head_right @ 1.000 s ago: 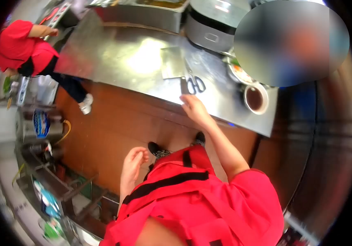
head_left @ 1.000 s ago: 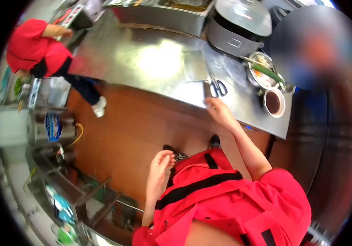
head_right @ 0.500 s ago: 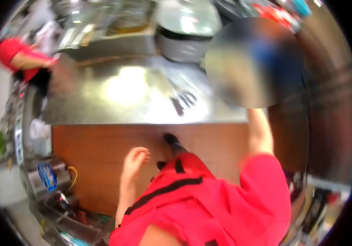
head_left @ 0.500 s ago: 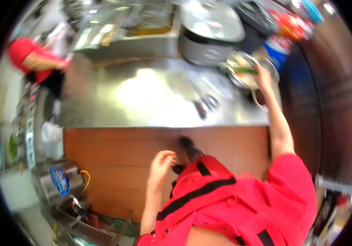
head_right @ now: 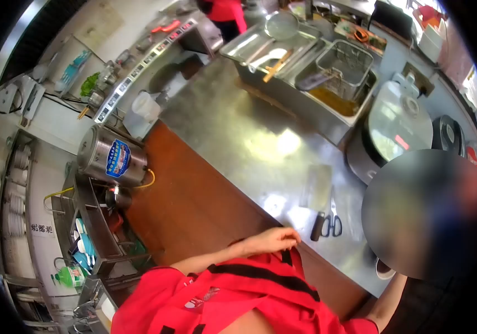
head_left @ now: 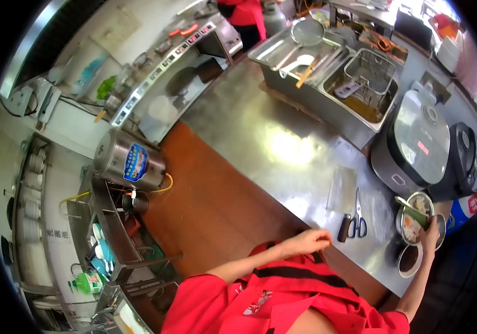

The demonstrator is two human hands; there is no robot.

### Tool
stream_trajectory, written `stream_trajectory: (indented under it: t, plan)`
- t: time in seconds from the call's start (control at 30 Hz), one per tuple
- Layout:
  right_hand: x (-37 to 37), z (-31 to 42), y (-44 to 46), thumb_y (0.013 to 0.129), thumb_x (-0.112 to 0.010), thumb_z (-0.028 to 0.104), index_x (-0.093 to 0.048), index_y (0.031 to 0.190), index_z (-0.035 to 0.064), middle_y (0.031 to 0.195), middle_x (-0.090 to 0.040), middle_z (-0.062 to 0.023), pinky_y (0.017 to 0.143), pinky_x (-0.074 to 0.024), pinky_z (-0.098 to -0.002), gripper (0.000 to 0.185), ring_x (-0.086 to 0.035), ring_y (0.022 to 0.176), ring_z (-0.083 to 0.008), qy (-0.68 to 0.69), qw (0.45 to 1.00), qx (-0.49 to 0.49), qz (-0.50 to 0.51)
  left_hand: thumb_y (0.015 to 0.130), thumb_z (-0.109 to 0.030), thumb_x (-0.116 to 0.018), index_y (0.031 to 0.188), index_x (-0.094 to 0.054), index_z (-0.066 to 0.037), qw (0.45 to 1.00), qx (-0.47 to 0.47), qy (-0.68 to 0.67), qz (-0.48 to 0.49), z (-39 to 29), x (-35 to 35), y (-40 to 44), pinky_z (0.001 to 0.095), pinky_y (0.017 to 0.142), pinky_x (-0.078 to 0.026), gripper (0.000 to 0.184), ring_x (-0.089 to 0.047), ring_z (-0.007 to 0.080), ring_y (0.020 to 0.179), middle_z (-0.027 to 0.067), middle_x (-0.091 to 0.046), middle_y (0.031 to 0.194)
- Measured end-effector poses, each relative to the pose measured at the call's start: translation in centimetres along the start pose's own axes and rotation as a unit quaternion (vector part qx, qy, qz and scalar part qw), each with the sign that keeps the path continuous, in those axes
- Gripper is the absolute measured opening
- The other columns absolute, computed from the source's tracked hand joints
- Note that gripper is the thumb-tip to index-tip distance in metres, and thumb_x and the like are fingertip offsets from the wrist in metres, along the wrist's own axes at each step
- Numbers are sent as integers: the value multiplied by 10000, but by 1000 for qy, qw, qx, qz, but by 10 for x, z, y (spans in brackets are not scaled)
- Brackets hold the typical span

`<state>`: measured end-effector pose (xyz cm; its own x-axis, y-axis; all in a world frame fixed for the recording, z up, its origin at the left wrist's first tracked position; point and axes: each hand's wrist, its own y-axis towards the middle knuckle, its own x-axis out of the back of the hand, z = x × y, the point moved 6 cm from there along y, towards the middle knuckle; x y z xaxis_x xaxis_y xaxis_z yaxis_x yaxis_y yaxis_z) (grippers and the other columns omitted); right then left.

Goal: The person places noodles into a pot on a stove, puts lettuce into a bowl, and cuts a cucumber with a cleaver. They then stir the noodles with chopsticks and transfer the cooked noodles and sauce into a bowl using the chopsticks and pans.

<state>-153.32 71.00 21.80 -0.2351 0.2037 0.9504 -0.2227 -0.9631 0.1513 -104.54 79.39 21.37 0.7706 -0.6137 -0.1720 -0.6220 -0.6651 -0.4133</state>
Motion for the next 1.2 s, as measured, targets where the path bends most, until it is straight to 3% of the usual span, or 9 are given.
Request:
stream_trajectory:
  t: [0.03, 0.13, 0.3, 0.37, 0.47, 0.63, 0.8, 1.1, 1.2]
  plan:
    - [21, 14, -1, 644, -584, -14, -474, 1003, 63, 862, -579, -193, 737, -453, -457, 384, -564, 853, -415, 4, 999, 37, -16, 936, -185, -524, 1088, -569, -48, 1000, 10, 1, 1, -7, 4, 2, 245, 697, -488, 210, -543, 88, 817, 23, -592, 921]
    - [74, 57, -20, 809, -604, -11, -479, 1128, -8, 973, -576, -100, 838, -431, -265, 343, -553, 928, -154, 184, 981, -8, -66, 925, -189, -554, 1079, -578, -47, 999, -34, 32, 14, -4, 21, 17, 254, 703, -491, 211, -549, 86, 858, 17, -595, 941]
    - [52, 224, -51, 844, -587, 38, -531, 1159, 0, 1031, -611, -82, 837, -454, -266, 323, -581, 940, -145, 350, 929, -61, 105, 910, -113, -572, 1399, -343, -29, 988, -135, -51, 45, -36, 53, 37, 340, 1029, -365, 547, -459, 197, 1215, 118, -470, 1326]
    - [4, 314, -63, 854, -595, 102, -563, 1133, 30, 876, -601, -57, 767, -466, -263, 289, -579, 854, -117, 435, 863, -84, 241, 926, -122, -549, 1418, -284, -42, 979, -143, -140, 37, -42, 70, 47, 362, 1059, -334, 564, -450, 221, 1228, 139, -452, 1343]
    - [-49, 417, -80, 881, -607, 208, -558, 1190, 39, 1108, -640, -142, 863, -452, -352, 356, -608, 1002, -247, 386, 873, 52, 292, 945, -114, -509, 1281, -377, -39, 928, -65, -364, 41, -42, 127, 50, 380, 987, -403, 369, -514, 251, 1136, 151, -505, 1267]
    - [-115, 319, -112, 809, -645, 115, -562, 1144, -11, 1071, -615, -216, 854, -460, -374, 367, -584, 991, -359, 116, 971, -205, -29, 892, -121, -587, 1186, -467, -59, 993, -82, 77, -35, -25, 295, 30, 381, 853, -445, 324, -552, 248, 1004, 101, -563, 993]
    - [-181, 301, -149, 710, -627, 30, -496, 1238, 41, 1087, -581, -228, 841, -455, -463, 544, -561, 951, -414, -94, 966, -242, 2, 771, -117, -673, 1167, -529, -74, 770, -163, 606, -115, -37, 401, 31, 438, 813, -410, 423, -506, 339, 937, 163, -549, 988]
    - [-182, 345, -107, 647, -641, 52, -554, 1123, 106, 1158, -475, -194, 865, -458, -445, 488, -453, 1088, -378, -57, 958, -276, 45, 755, -105, -684, 1200, -533, -114, 756, -216, 612, -81, -6, 421, 94, 433, 846, -393, 469, -479, 308, 1010, 113, -509, 1074]
    - [-156, 368, -80, 682, -635, 88, -511, 1089, 36, 1025, -568, -192, 747, -500, -411, 429, -572, 898, -330, 73, 927, -337, 147, 734, -95, -703, 1213, -535, -134, 764, -253, 589, -79, -15, 409, 99, 435, 879, -387, 509, -474, 309, 1029, 105, -511, 1080]
